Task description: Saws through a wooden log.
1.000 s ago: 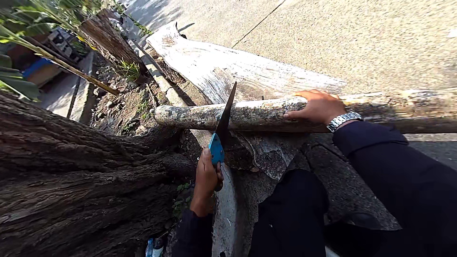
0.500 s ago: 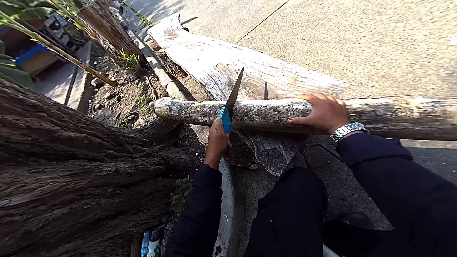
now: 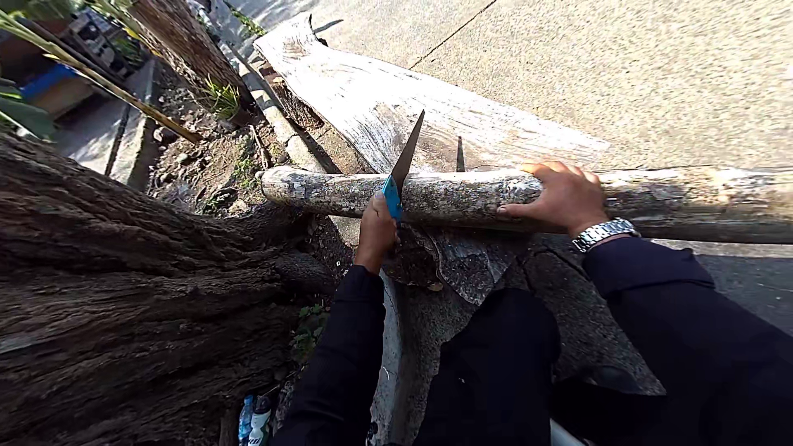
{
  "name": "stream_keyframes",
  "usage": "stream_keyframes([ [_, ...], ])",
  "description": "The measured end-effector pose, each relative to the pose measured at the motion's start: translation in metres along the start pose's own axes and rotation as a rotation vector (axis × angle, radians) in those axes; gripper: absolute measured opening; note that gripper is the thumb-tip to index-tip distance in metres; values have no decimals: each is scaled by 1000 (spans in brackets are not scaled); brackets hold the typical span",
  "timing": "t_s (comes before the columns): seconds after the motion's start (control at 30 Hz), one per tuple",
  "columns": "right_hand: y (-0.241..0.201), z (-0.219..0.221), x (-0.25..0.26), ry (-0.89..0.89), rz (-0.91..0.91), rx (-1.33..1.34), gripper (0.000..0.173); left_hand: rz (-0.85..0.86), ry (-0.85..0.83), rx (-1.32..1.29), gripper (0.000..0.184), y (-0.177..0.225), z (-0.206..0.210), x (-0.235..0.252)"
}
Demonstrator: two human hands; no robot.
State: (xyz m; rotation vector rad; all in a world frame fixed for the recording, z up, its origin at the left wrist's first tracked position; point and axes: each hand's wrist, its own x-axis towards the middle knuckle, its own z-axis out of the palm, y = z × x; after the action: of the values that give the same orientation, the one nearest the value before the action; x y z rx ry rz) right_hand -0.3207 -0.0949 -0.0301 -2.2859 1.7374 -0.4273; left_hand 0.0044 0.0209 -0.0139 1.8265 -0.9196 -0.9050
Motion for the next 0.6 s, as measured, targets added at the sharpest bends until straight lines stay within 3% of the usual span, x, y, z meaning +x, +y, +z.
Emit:
stream_keyframes([
  [0.1,3,-4,8,-60,23,-24,100,-34,-41,-74,66,1,-4,-18],
  [0.33,6,-6,29,-80,41,25,96,59,16,-38,60,-47,-62,-174],
  [0.4,6,-3,27,-39,35,14,94,44,37,-21,57,-40,-61,-159],
  [0.6,3,0,11,0,10,3,100,-14,-18,13,69,7,-1,-16],
])
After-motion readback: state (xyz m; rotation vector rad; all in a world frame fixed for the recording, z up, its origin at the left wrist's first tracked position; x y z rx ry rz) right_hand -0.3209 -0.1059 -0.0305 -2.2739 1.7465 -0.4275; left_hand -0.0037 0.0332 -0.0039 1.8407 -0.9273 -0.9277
